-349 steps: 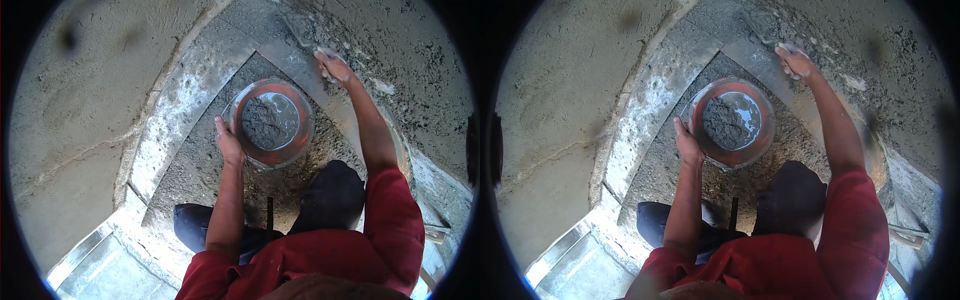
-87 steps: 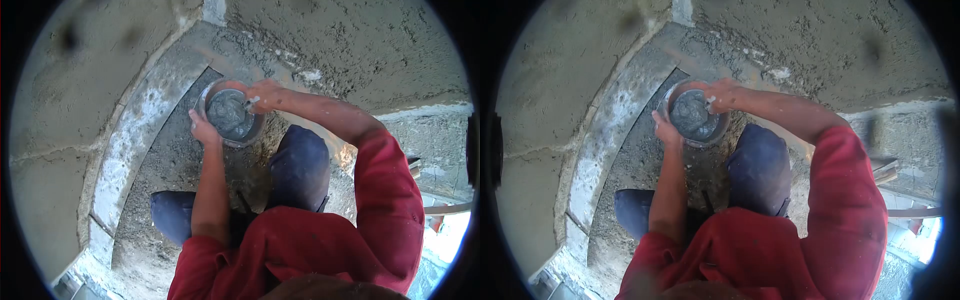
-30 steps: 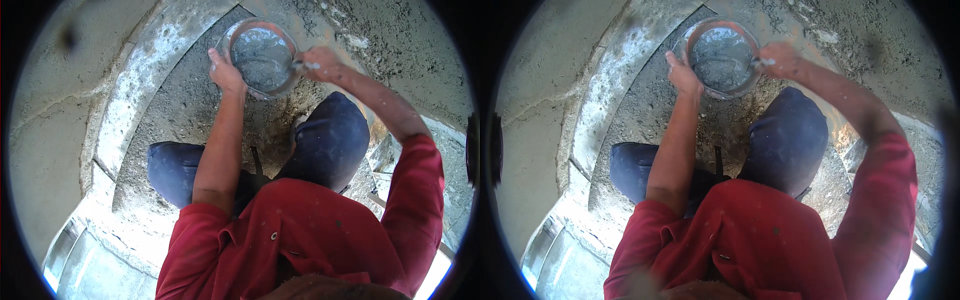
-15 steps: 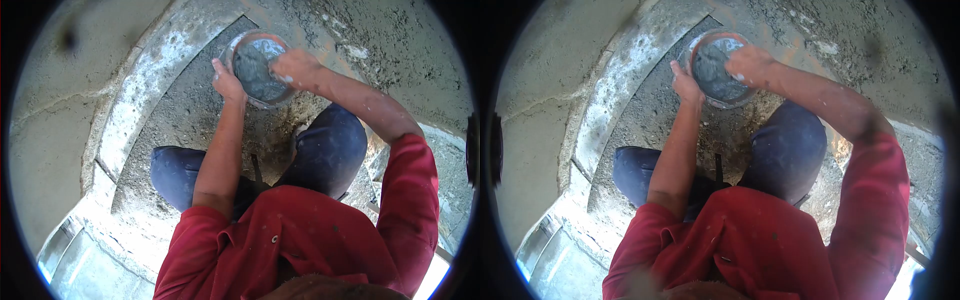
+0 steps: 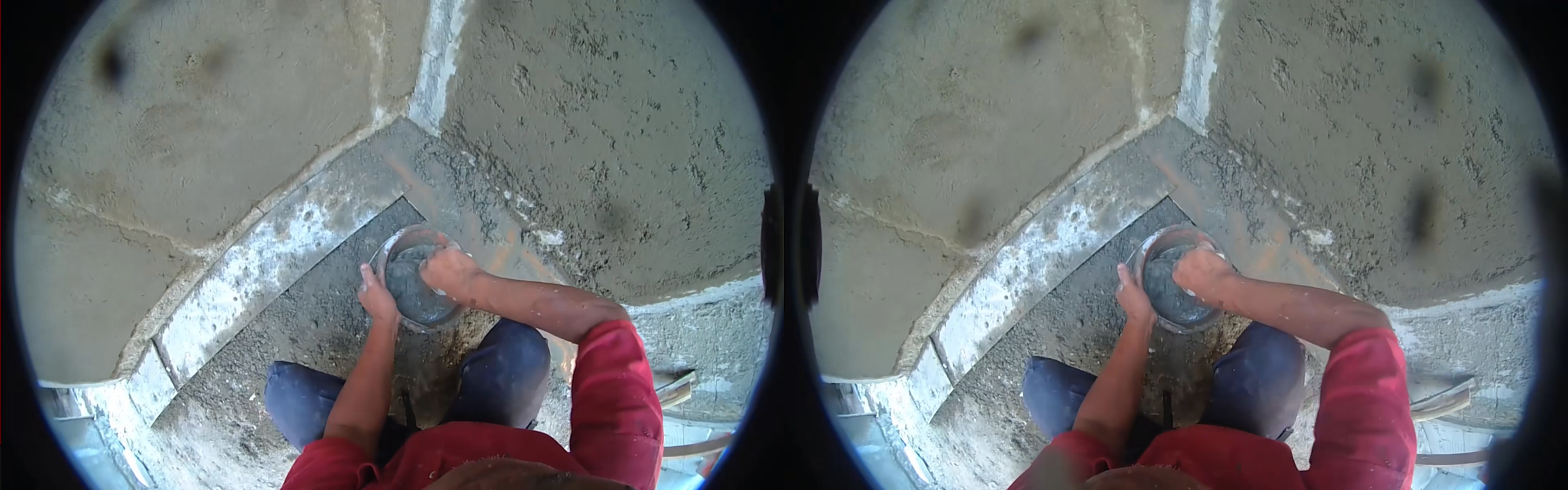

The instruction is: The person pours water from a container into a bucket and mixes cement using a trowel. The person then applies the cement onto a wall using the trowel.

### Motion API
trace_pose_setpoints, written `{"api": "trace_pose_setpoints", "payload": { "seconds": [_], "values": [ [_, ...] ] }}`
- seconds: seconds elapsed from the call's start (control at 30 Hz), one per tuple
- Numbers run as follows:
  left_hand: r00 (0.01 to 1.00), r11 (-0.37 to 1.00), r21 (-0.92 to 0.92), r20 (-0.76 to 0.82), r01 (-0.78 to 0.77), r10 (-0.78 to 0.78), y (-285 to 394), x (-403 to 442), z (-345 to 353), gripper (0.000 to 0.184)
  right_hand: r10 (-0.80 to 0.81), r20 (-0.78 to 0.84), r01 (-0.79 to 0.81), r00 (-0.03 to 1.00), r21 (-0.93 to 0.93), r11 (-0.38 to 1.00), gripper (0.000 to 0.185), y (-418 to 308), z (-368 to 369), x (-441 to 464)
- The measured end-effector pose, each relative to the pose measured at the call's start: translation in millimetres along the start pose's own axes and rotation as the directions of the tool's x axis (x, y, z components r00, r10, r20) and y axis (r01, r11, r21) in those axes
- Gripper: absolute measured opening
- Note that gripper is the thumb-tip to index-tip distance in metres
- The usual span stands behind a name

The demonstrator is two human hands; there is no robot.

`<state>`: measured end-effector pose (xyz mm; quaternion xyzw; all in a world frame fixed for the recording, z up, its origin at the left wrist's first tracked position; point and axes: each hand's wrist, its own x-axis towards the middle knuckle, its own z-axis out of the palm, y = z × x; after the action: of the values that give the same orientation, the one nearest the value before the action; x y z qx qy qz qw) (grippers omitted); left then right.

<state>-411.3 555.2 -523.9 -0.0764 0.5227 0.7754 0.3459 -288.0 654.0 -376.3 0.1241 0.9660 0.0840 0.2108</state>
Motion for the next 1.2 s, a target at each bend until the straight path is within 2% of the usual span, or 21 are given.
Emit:
{"api": "trace_pose_setpoints", "payload": {
  "seconds": [0.07,0.17,0.27,0.37,0.4,0.47,0.53,0.57,0.63,0.73,0.8,0.87,0.9,0.97,1.03,1.13,1.17,1.2],
  "values": [
    [0.999,1.0,0.007,-0.02,0.025,-0.025,6.3,-4.8,5.6,0.069,-0.007,0.063,0.005,0.998,0.031,1.0,0.032,13.8,-42.5,-17.8],
    [0.998,0.997,0.062,-0.044,0.055,-0.052,16.2,-12.5,8.2,0.069,0.111,-0.119,-0.109,0.987,0.021,0.994,0.015,46.0,-33.7,-26.3],
    [0.999,0.998,0.033,-0.011,0.05,-0.05,15.7,-11.3,9.9,0.069,0.162,0.104,-0.161,0.981,-0.017,0.987,0.017,65.7,0.3,-32.8],
    [1.0,1.0,0.001,0.026,0.013,-0.013,13.0,-8.1,8.7,0.07,0.192,0.192,-0.224,0.962,0.158,0.962,0.024,39.3,57.4,-35.0],
    [1.0,1.0,0.002,0.028,0.001,-0.001,11.8,-9.6,6.7,0.071,0.199,0.291,-0.271,0.936,0.232,0.934,0.033,28.2,62.3,-34.1],
    [0.998,0.999,0.02,0.049,0.048,-0.049,17.3,-11.4,6.4,0.071,0.19,0.482,-0.389,0.855,0.354,0.851,0.051,19.2,69.0,-23.4],
    [0.999,0.999,0.022,-0.017,0.049,-0.049,14.3,-13.4,11.6,0.07,0.136,0.595,-0.516,0.792,0.533,0.67,0.063,19.0,92.8,-28.3],
    [0.998,0.999,0.017,-0.048,0.045,-0.045,13.1,-15.1,14.8,0.069,0.108,0.618,-0.548,0.779,0.586,0.597,0.068,21.7,101.6,-31.2],
    [0.999,1.0,-0.009,0.03,0.027,-0.027,19.6,-17.2,21.6,0.07,0.049,0.636,-0.579,0.77,0.664,0.473,0.075,24.3,105.1,-37.2],
    [0.996,1.0,-0.015,0.087,0.022,-0.021,12.6,-10.0,10.6,0.071,-0.017,0.567,-0.525,0.824,0.773,0.357,0.069,44.1,99.5,-47.4],
    [0.997,0.999,-0.011,0.063,0.034,-0.033,3.9,0.5,4.6,0.071,-0.086,0.605,-0.52,0.791,0.741,0.425,0.062,60.6,12.0,-45.8],
    [0.998,0.999,-0.015,0.055,0.031,-0.03,1.5,1.8,0.0,0.073,0.099,0.351,-0.324,0.931,0.672,0.666,0.051,51.4,27.7,-34.7],
    [0.998,1.0,-0.019,0.056,0.024,-0.023,1.4,1.7,1.9,0.074,0.168,0.181,-0.243,0.969,0.581,0.776,0.045,48.9,32.3,-31.3],
    [0.997,0.999,-0.03,0.076,0.028,-0.026,5.8,-3.5,8.6,0.076,0.062,0.107,-0.101,0.992,0.419,0.902,0.037,16.1,34.8,-14.2],
    [0.994,0.998,-0.037,0.101,0.045,-0.041,15.5,-7.7,8.9,0.077,-0.021,0.171,-0.038,0.985,0.334,0.942,0.025,-4.7,21.2,-16.2],
    [0.995,0.998,0.006,0.075,0.069,-0.069,3.5,4.5,-0.9,0.076,-0.023,0.132,-0.018,0.991,0.301,0.953,0.021,19.5,5.7,-44.9],
    [0.994,0.997,-0.008,0.073,0.081,-0.08,3.7,1.1,-0.4,0.076,0.016,0.008,-0.018,1.0,0.26,0.966,0.018,31.6,5.0,-56.1],
    [0.993,0.996,-0.024,0.074,0.091,-0.089,7.9,-3.2,3.1,0.076,0.093,0.038,-0.1,0.995,0.229,0.968,0.017,37.7,-6.0,-54.9]
  ]
}}
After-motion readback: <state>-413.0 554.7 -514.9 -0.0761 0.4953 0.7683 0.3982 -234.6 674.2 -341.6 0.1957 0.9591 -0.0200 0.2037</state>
